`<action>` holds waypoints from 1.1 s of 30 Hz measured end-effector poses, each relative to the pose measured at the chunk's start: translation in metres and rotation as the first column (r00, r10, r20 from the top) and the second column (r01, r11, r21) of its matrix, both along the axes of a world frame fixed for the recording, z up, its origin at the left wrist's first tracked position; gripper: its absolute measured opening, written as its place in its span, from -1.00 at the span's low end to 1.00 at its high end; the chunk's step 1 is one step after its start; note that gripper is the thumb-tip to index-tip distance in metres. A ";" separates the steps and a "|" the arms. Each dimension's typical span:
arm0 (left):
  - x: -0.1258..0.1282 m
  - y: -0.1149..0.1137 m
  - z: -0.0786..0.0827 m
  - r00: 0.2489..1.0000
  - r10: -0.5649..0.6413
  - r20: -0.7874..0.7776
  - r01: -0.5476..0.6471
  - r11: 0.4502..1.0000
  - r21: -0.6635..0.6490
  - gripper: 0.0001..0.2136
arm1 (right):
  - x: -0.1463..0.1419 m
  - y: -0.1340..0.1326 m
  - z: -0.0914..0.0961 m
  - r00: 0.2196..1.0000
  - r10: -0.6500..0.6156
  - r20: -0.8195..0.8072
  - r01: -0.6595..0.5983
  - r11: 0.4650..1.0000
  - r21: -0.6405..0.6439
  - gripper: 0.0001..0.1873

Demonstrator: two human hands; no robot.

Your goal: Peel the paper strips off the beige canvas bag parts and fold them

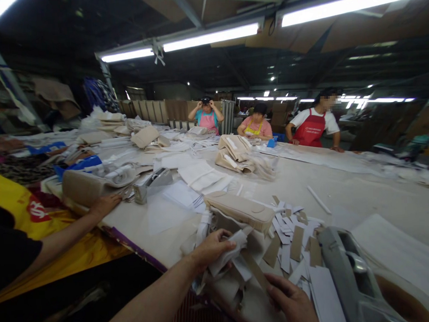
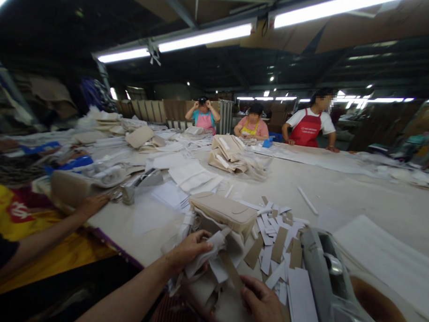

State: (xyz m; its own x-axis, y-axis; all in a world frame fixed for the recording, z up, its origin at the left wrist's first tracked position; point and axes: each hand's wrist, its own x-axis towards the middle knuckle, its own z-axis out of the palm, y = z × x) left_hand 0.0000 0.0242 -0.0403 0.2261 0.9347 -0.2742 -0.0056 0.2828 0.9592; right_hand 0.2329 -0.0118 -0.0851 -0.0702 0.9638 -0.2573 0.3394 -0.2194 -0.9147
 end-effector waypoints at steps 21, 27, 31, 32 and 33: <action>0.002 -0.003 -0.012 0.990 0.142 0.020 -0.140 0.986 -0.090 -0.27 | -0.008 0.034 -0.012 0.918 0.231 0.324 -0.247 0.969 0.008 -0.54; 0.005 -0.009 -0.023 0.959 0.200 -0.200 -0.198 0.980 0.027 -0.24 | -0.006 0.047 -0.011 0.847 0.307 0.434 -0.318 0.947 -0.049 -0.57; 0.008 -0.019 -0.025 0.912 0.266 -0.311 -0.225 0.961 0.164 -0.23 | -0.024 0.052 -0.005 0.825 0.346 0.448 -0.345 0.935 -0.086 -0.55; 0.009 -0.022 -0.025 0.908 0.275 -0.315 -0.226 0.957 0.183 -0.22 | -0.026 0.051 -0.006 0.818 0.334 0.469 -0.336 0.938 -0.083 -0.55; 0.009 -0.025 -0.025 0.906 0.280 -0.316 -0.226 0.954 0.197 -0.22 | -0.026 0.050 -0.007 0.813 0.310 0.492 -0.321 0.945 -0.065 -0.57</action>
State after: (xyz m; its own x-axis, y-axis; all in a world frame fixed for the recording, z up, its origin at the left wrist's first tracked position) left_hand 0.0092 -0.0007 -0.0653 -0.1042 0.9844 -0.1414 0.2734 0.1651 0.9476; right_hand 0.2066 0.0386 -0.0920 -0.2420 0.9159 -0.3203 0.7903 -0.0055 -0.6127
